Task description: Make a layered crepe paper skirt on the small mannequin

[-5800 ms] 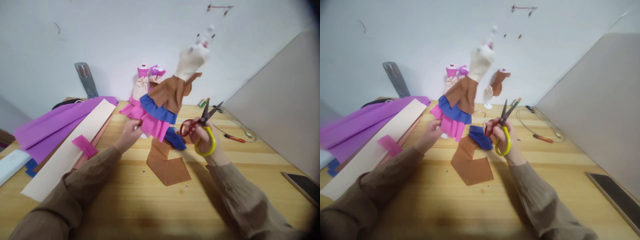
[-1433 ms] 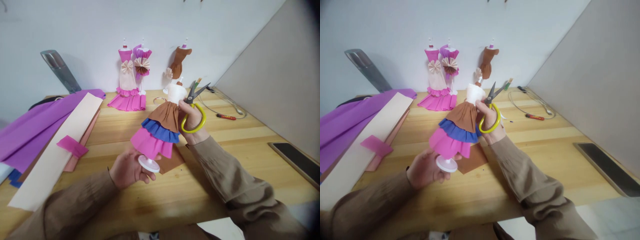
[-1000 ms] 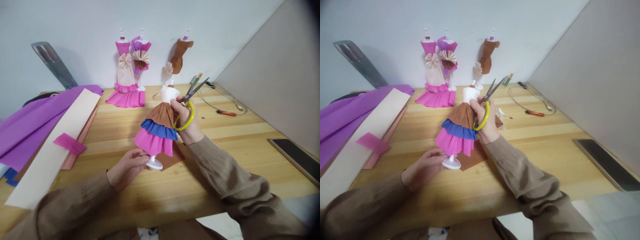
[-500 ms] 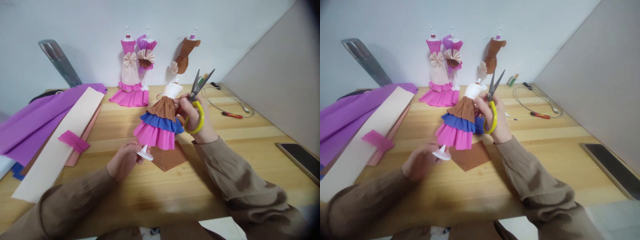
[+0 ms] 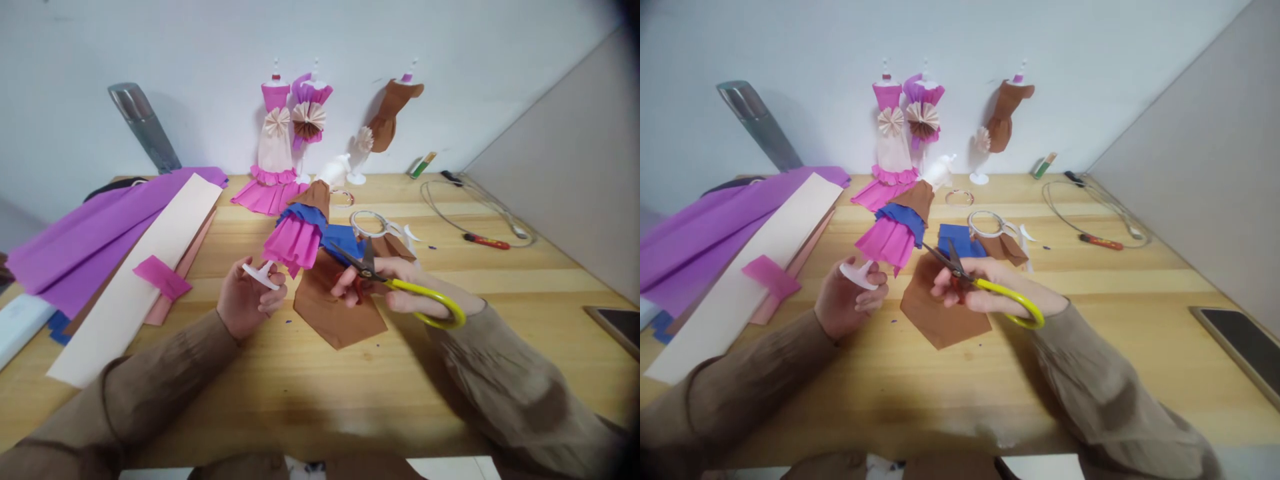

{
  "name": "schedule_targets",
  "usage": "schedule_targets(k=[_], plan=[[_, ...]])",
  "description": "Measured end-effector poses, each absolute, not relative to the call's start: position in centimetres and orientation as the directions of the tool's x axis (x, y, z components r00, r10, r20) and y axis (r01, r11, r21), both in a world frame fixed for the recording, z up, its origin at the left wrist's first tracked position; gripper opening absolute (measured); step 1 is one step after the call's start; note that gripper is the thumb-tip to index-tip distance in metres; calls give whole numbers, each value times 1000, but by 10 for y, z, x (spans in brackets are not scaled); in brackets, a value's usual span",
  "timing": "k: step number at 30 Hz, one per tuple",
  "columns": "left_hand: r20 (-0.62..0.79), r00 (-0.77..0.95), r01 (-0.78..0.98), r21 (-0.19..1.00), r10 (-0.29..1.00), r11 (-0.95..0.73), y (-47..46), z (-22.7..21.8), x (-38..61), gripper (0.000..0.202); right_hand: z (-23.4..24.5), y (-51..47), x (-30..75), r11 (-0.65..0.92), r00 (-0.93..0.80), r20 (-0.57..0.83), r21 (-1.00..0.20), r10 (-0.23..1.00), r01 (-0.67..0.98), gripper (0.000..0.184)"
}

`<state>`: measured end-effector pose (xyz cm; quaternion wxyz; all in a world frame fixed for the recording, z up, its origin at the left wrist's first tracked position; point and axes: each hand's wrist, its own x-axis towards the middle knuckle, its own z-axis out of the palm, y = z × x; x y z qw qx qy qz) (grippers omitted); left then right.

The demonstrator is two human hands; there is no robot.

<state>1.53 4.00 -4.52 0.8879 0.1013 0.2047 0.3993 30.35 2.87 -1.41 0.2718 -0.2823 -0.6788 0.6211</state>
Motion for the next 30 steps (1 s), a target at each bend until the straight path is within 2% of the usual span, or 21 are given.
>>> schedule_targets(k=[5,16,18,24,30], plan=[[-325,576,-685,309,750,660,37,-41,15,34,-10,24,289,-65,-777,-66,-997,626,32,56],[-312,637,-653,268,705,709,28,-39,19,20,-29,23,262,-109,-759,-73,-994,647,3,65],[-298,668,-636,248,682,731,26,-38,20,17,-27,23,260,-63,-749,-43,-998,662,2,65],[-267,704,-621,216,658,753,22,-36,25,10,-15,20,257,220,-733,108,-974,672,58,56],[-280,712,-609,212,644,765,21,-37,28,12,-8,17,256,316,-696,191,-947,693,54,59]])
